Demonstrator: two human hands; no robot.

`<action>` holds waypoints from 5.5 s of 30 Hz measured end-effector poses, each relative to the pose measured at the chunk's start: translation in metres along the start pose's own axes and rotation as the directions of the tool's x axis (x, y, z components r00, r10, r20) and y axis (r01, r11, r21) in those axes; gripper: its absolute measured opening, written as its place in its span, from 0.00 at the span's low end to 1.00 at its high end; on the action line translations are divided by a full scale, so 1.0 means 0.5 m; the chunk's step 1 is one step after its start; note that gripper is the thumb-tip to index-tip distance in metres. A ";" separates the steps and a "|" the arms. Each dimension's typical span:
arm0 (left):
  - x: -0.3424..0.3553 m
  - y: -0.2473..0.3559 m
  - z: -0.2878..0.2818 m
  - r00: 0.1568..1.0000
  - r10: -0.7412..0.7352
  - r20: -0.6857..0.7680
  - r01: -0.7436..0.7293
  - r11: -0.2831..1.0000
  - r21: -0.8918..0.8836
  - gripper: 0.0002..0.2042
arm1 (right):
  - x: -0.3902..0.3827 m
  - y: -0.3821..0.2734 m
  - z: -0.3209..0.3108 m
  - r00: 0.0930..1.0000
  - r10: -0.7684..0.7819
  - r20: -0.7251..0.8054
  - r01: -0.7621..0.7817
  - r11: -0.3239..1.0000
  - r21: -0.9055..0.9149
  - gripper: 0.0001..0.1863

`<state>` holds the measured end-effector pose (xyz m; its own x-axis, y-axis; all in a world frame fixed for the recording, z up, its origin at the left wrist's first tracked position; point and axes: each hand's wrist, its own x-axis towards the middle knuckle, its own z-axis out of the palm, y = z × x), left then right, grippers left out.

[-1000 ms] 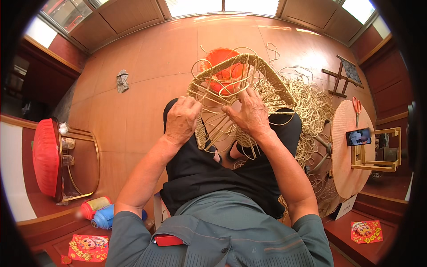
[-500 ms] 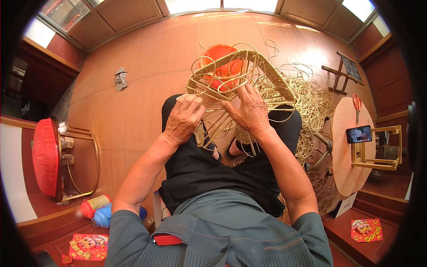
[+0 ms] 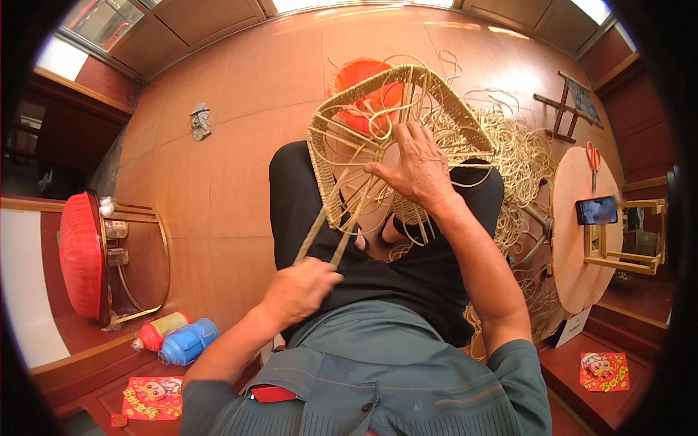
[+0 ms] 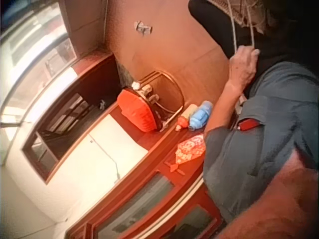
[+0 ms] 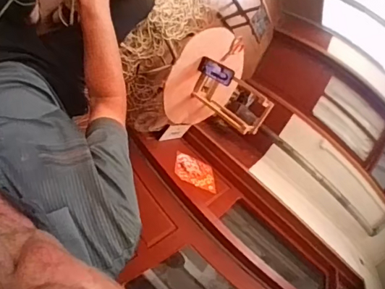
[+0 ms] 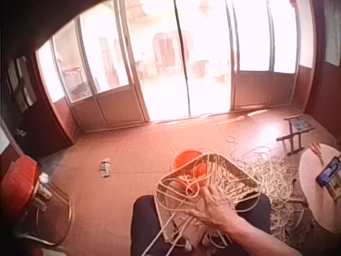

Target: Hand-weaving a basket using rattan or straw strands.

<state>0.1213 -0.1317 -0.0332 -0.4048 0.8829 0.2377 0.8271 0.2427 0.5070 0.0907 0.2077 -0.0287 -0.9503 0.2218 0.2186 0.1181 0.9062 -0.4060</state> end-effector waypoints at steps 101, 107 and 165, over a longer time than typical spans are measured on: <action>-0.696 -0.314 -0.318 0.217 -0.910 -0.353 0.891 0.037 0.453 0.22 | -0.002 -0.010 0.016 0.999 0.022 -0.048 -0.018 0.996 0.084 0.58; 0.044 -0.076 -0.067 0.874 -0.328 -0.359 0.422 0.879 0.221 0.10 | 0.001 -0.007 0.015 0.999 0.049 0.009 -0.050 0.996 0.074 0.59; 0.266 -0.115 -0.029 0.973 -0.104 -0.205 0.158 0.950 0.270 0.06 | 0.072 0.058 -0.043 0.998 -0.044 0.038 0.038 0.990 0.136 0.27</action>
<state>0.0144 -0.0340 -0.0187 -0.5599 0.7518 0.3482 0.8267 0.4788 0.2955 0.0660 0.2500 -0.0135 -0.9647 0.1682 0.2028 0.0412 0.8566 -0.5143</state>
